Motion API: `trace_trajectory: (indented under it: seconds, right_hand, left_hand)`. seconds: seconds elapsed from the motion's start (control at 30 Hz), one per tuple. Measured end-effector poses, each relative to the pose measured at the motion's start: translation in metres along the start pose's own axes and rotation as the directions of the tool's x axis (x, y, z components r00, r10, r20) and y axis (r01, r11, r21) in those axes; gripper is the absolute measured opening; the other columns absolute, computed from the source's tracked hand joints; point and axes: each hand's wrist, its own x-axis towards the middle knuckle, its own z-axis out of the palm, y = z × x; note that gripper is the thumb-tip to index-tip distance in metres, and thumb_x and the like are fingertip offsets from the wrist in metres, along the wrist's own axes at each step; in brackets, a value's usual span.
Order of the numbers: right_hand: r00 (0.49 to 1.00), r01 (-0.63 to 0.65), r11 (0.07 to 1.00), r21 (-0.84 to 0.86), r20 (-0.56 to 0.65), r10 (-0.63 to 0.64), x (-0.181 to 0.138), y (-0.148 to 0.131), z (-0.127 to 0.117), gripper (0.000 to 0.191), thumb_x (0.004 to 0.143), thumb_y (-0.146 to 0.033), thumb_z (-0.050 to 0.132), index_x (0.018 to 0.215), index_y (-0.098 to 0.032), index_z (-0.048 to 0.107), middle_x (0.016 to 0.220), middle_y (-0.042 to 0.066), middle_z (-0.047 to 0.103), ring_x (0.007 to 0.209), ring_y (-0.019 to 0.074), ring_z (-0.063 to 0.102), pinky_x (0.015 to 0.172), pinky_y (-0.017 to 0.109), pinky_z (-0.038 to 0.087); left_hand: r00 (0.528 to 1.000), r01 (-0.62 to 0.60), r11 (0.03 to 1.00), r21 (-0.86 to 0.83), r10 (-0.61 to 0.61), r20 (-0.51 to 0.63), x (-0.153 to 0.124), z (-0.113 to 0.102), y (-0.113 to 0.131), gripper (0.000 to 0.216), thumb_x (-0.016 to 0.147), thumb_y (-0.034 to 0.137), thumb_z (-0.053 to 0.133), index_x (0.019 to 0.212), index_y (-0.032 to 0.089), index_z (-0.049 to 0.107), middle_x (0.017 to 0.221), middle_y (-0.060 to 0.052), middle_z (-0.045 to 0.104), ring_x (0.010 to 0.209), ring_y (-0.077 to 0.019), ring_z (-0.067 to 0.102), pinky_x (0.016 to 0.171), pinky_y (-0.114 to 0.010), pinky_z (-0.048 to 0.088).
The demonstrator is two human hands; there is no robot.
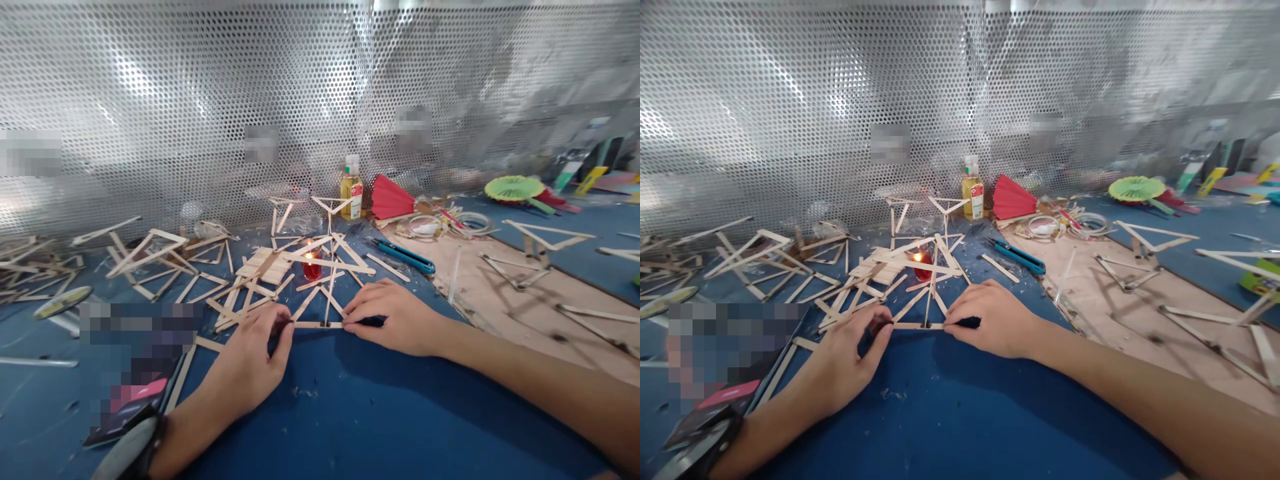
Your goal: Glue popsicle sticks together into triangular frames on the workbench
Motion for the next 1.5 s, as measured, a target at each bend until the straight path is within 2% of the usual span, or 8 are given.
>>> trace_trajectory:
  seconds: [0.13,0.3,0.5,0.67,0.8,1.0,1.2,1.5]
  right_hand:
    - [0.999,0.031,0.999,0.028,-0.041,-0.030,-0.001,0.001,0.000,0.017,0.097,-0.029,0.064,0.101,-0.029,0.080,0.107,-0.002,0.079,0.096,0.0160,0.073,0.088,0.032,0.050]
    - [0.994,0.076,0.986,0.148,-0.085,-0.063,0.001,0.001,-0.002,0.019,0.096,-0.025,0.062,0.103,-0.025,0.080,0.109,0.004,0.078,0.092,0.0169,0.073,0.085,0.030,0.057]
    - [0.978,0.048,0.956,0.289,-0.209,0.014,0.002,0.003,-0.006,0.015,0.091,-0.026,0.070,0.102,-0.022,0.079,0.112,0.008,0.074,0.090,0.0176,0.072,0.087,0.033,0.057]
    - [0.985,-0.022,0.796,0.606,-0.125,0.123,0.002,0.011,-0.008,0.023,0.091,-0.031,0.071,0.110,-0.018,0.075,0.123,0.012,0.064,0.085,0.0161,0.069,0.077,0.032,0.057]
    - [0.972,-0.051,0.716,0.696,-0.131,0.197,0.006,0.011,-0.008,0.025,0.097,-0.037,0.062,0.091,-0.018,0.077,0.113,0.011,0.068,0.094,0.0179,0.067,0.080,0.031,0.054]
    - [0.889,-0.360,0.560,0.746,0.093,0.448,0.011,0.009,-0.003,0.030,0.091,-0.048,0.069,0.101,-0.020,0.070,0.078,0.002,0.071,0.062,0.0135,0.066,0.048,0.021,0.045]
    - [0.865,-0.479,0.414,0.774,0.334,0.375,0.013,0.005,-0.001,0.043,0.093,-0.057,0.061,0.089,-0.015,0.069,0.074,0.002,0.072,0.042,0.0057,0.057,0.034,0.016,0.030]
    - [0.862,-0.416,0.305,0.857,0.265,0.432,0.016,0.004,-0.008,0.045,0.085,-0.060,0.069,0.086,-0.015,0.069,0.063,0.000,0.070,0.041,0.0078,0.059,0.035,0.016,0.036]
  left_hand:
    - [0.995,0.103,0.979,-0.176,-0.101,0.021,0.001,0.001,0.000,0.017,0.097,0.037,0.049,0.100,0.024,0.060,0.090,-0.003,0.071,0.079,-0.0214,0.068,0.072,-0.035,0.055]
    - [0.985,0.165,0.865,-0.475,-0.166,0.040,0.003,-0.001,-0.003,0.021,0.091,0.042,0.061,0.099,0.023,0.065,0.100,-0.005,0.074,0.097,-0.0232,0.071,0.086,-0.035,0.058]
    - [0.951,0.304,0.737,-0.604,-0.268,0.153,0.005,-0.002,-0.010,0.036,0.085,0.050,0.068,0.104,0.020,0.068,0.091,-0.006,0.074,0.082,-0.0211,0.070,0.075,-0.033,0.058]
    - [0.951,0.301,0.661,-0.687,-0.258,0.168,0.004,0.003,-0.019,0.038,0.089,0.053,0.067,0.108,0.020,0.066,0.087,-0.005,0.074,0.082,-0.0195,0.069,0.076,-0.031,0.056]
    - [0.941,0.320,0.643,-0.695,-0.302,0.153,0.003,0.005,-0.022,0.041,0.086,0.054,0.070,0.107,0.019,0.066,0.082,-0.004,0.072,0.087,-0.0215,0.071,0.081,-0.032,0.057]
    - [0.946,0.289,0.677,-0.677,-0.311,0.093,0.004,-0.001,-0.012,0.040,0.083,0.053,0.071,0.105,0.020,0.069,0.076,-0.002,0.070,0.079,-0.0201,0.071,0.079,-0.032,0.059]
    - [0.956,0.262,0.713,-0.650,-0.286,0.071,0.002,-0.006,0.000,0.040,0.080,0.054,0.073,0.100,0.020,0.069,0.085,-0.005,0.072,0.075,-0.0197,0.069,0.072,-0.031,0.060]
    - [0.971,0.240,0.720,-0.651,-0.193,0.145,-0.001,-0.006,-0.003,0.047,0.093,0.049,0.062,0.130,0.024,0.046,0.098,-0.007,0.074,0.093,-0.0207,0.070,0.082,-0.032,0.056]
